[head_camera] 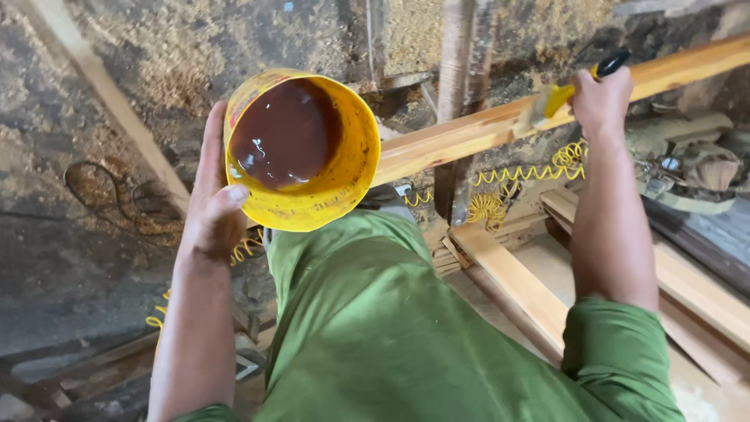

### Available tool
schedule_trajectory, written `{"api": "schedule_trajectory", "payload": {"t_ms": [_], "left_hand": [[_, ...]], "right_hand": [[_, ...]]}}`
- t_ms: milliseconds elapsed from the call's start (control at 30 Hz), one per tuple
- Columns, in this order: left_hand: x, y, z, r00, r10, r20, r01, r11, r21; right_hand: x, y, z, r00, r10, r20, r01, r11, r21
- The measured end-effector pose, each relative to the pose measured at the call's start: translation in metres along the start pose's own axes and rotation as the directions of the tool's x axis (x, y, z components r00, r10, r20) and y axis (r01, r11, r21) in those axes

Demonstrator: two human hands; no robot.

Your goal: The person applies a dark brown liquid to a long wooden plank using a yellow paintbrush. They hold a yellow container in the left hand and repeatedly dip the brush to coat the plank's surface in a workshop setting.

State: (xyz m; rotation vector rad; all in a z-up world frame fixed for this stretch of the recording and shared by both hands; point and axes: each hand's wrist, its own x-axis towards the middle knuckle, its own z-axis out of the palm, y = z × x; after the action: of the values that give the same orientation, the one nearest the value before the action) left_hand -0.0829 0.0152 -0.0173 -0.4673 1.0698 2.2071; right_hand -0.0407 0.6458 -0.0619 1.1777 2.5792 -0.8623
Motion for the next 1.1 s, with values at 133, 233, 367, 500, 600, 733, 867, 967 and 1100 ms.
{"api": "schedule_trajectory", "payload": {"t_ms": [133,233,367,500,600,733,867,967,1100], "left_hand": [[0.01,-0.003,0.016,1.0,-0.022,0.016,0.021,1.0,0.015],[0.014,-0.006,0.03,0.997,-0.067,0.031,0.066,0.998,0.013],[0.021,-0.015,0.048,0.996,-0.015,0.088,0.008,0.997,0.082],[0.028,-0.04,0.065,0.994,-0.023,0.108,0.019,0.999,0.042],[0.029,-0.071,0.085,0.995,0.008,0.101,-0.015,0.998,0.068],[0.023,-0.118,0.114,0.984,0.054,0.172,-0.048,0.998,-0.038],[0.014,-0.163,0.161,0.993,0.046,0.112,-0.026,0.984,-0.179],[0.014,-0.191,0.183,0.985,0.104,0.138,-0.078,0.981,-0.179],[0.023,-0.22,0.205,0.985,0.107,0.132,-0.086,0.984,-0.153]], "right_hand": [[-0.033,-0.029,0.049,0.994,0.108,-0.017,-0.101,0.968,0.23],[-0.067,-0.055,0.124,0.929,0.322,0.183,-0.354,0.917,0.183],[-0.06,-0.036,0.155,0.936,0.205,0.285,-0.245,0.963,0.111],[0.023,0.039,0.09,0.956,0.279,0.091,-0.286,0.955,0.081],[0.083,0.098,0.009,0.988,0.063,-0.141,-0.043,0.989,0.142],[0.14,0.116,-0.045,0.915,-0.106,-0.389,0.112,0.994,-0.005],[0.12,0.103,-0.015,0.974,-0.111,-0.197,0.159,0.955,0.251],[0.096,0.078,0.042,0.978,-0.207,-0.025,0.203,0.915,0.349],[0.106,0.084,0.05,0.952,-0.245,-0.184,0.275,0.948,0.161]]}}
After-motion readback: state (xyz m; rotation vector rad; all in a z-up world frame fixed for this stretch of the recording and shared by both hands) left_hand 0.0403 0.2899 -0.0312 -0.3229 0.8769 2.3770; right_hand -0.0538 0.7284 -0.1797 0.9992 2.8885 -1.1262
